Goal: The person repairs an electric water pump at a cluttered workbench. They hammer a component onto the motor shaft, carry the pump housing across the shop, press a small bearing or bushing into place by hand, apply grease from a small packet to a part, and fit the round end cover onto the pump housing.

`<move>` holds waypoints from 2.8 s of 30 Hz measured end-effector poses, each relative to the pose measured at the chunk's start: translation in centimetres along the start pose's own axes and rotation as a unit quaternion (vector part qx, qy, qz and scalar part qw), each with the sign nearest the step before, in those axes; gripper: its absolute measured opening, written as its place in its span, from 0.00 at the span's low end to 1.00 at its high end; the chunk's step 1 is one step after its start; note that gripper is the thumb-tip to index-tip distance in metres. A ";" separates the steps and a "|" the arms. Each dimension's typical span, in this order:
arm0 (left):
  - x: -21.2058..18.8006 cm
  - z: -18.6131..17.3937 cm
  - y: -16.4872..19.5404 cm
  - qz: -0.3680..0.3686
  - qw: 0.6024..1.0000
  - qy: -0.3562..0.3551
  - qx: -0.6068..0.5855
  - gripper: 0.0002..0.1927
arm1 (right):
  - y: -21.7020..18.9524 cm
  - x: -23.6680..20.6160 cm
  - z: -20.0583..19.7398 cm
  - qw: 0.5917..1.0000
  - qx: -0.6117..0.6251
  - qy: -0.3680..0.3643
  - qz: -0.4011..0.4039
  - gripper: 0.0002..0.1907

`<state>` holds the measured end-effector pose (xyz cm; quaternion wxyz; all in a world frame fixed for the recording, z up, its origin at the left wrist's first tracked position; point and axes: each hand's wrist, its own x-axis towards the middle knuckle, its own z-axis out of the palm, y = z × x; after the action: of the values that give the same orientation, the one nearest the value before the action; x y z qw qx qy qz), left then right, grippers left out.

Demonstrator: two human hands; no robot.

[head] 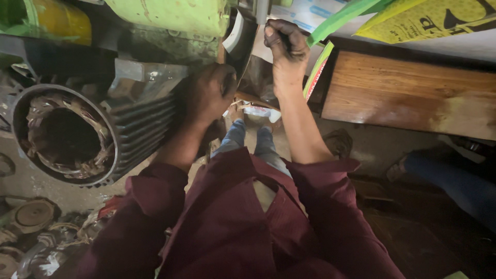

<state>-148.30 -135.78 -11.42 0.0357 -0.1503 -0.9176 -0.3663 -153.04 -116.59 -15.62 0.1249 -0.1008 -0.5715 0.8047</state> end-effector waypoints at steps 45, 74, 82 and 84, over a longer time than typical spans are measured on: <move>0.0 -0.1 0.4 -0.013 1.000 -0.005 -0.021 0.06 | 0.3 0.2 0.3 0.997 -0.057 0.000 -0.055 0.05; -0.2 0.0 0.2 -0.012 1.000 -0.014 0.018 0.05 | -12.1 -7.6 -1.4 0.896 0.378 -0.116 0.204 0.10; -0.1 0.1 0.4 0.009 1.000 0.001 -0.010 0.05 | -12.1 -7.3 -1.3 0.897 0.372 -0.114 0.211 0.10; -0.1 0.0 0.6 0.002 1.000 0.002 0.007 0.05 | -11.7 -7.0 -1.4 0.904 0.354 -0.106 0.214 0.10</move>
<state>-148.03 -135.38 -11.08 0.0391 -0.1508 -0.9199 -0.3598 -144.96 -113.87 -4.87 -0.0839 -0.0843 -0.2236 0.9674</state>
